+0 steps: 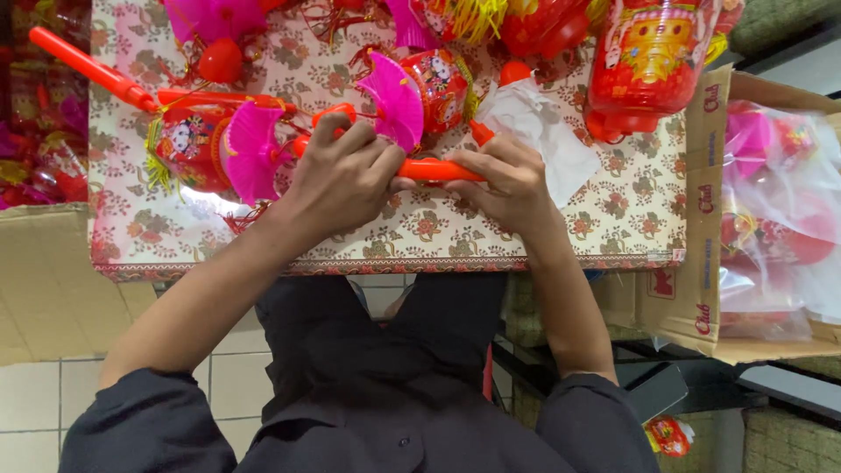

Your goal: Assemble plastic toy lanterns by gluing handles and decorative parts together

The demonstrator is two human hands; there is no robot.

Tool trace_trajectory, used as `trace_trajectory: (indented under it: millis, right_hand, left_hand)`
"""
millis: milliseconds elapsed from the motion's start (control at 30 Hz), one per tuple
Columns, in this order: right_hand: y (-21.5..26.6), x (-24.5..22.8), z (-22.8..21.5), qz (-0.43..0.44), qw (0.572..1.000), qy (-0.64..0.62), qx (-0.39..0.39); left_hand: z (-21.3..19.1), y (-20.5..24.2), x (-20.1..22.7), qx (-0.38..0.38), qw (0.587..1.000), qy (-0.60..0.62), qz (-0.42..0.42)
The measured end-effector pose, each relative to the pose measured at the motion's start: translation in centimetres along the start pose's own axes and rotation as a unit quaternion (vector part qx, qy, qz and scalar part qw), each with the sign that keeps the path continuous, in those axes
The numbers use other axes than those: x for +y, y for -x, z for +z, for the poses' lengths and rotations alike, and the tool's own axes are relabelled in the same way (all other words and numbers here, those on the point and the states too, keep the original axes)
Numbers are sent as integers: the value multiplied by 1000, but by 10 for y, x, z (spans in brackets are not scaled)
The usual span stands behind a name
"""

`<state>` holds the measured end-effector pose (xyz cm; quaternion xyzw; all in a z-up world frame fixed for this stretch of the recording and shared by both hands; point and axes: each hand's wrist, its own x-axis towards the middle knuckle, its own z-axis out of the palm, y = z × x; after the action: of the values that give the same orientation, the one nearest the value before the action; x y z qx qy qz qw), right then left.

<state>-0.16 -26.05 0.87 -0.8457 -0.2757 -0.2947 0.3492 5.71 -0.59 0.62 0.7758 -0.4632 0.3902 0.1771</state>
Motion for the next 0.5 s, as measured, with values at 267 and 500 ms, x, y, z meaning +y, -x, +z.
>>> trace_trajectory:
  millis: [267,500]
  right_hand:
    - [-20,-20,-2,117,983,-136,-38]
    - [-14,-10,-1,72,994,-76,-5]
  left_hand:
    - [4,0,-4,10,1000,-11,-2]
    - [-7,-8,-1,12,1000,-22,-4]
